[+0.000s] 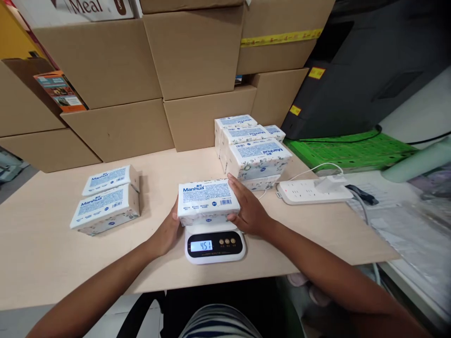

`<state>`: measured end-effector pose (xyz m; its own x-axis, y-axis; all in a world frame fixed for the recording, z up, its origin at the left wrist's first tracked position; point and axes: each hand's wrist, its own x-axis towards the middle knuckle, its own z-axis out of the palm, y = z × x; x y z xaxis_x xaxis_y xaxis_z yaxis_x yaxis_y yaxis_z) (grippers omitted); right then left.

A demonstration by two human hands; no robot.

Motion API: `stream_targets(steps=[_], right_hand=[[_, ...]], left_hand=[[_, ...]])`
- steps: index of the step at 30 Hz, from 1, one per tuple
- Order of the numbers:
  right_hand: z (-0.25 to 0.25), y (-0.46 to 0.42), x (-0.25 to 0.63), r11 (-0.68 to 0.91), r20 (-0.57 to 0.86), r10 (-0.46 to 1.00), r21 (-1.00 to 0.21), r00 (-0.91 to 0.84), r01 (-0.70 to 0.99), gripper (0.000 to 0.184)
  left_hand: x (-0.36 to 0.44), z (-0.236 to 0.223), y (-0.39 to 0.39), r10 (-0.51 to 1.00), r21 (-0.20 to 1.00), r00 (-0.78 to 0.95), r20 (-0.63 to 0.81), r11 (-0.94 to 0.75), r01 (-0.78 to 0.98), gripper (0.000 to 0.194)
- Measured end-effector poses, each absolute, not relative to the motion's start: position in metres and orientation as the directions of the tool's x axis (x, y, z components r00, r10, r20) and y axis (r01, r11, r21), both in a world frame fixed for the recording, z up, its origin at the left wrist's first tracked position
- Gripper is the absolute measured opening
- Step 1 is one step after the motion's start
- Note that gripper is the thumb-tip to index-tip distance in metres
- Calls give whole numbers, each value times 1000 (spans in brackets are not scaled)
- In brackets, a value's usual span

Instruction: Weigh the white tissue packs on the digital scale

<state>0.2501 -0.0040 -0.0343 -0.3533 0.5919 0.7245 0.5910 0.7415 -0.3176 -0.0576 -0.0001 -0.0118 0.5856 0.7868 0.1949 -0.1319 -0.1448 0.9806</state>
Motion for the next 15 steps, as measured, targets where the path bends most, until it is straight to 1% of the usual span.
stream_targets(steps=[3, 5, 9, 13, 15], right_hand=[[-32, -5, 253, 750, 730, 586, -323, -352, 577, 87], [-32, -8, 254, 738, 700, 621, -370, -353, 564, 88], [-33, -15, 252, 706, 631, 696, -514, -343, 488, 90], [-35, -23, 247, 629, 566, 777, -692, -274, 355, 82], [-35, -24, 246, 602, 546, 798, -737, -254, 307, 79]], left_hand=[[-56, -6, -2, 778, 971, 591, 214, -235, -42, 81], [-56, -5, -4, 789, 973, 577, 211, -225, -48, 82], [-55, -4, -7, 806, 983, 568, 168, -181, -33, 82], [-57, -4, -10, 813, 987, 562, 151, -153, -43, 83], [-58, -4, -10, 816, 990, 561, 138, -130, -54, 85]])
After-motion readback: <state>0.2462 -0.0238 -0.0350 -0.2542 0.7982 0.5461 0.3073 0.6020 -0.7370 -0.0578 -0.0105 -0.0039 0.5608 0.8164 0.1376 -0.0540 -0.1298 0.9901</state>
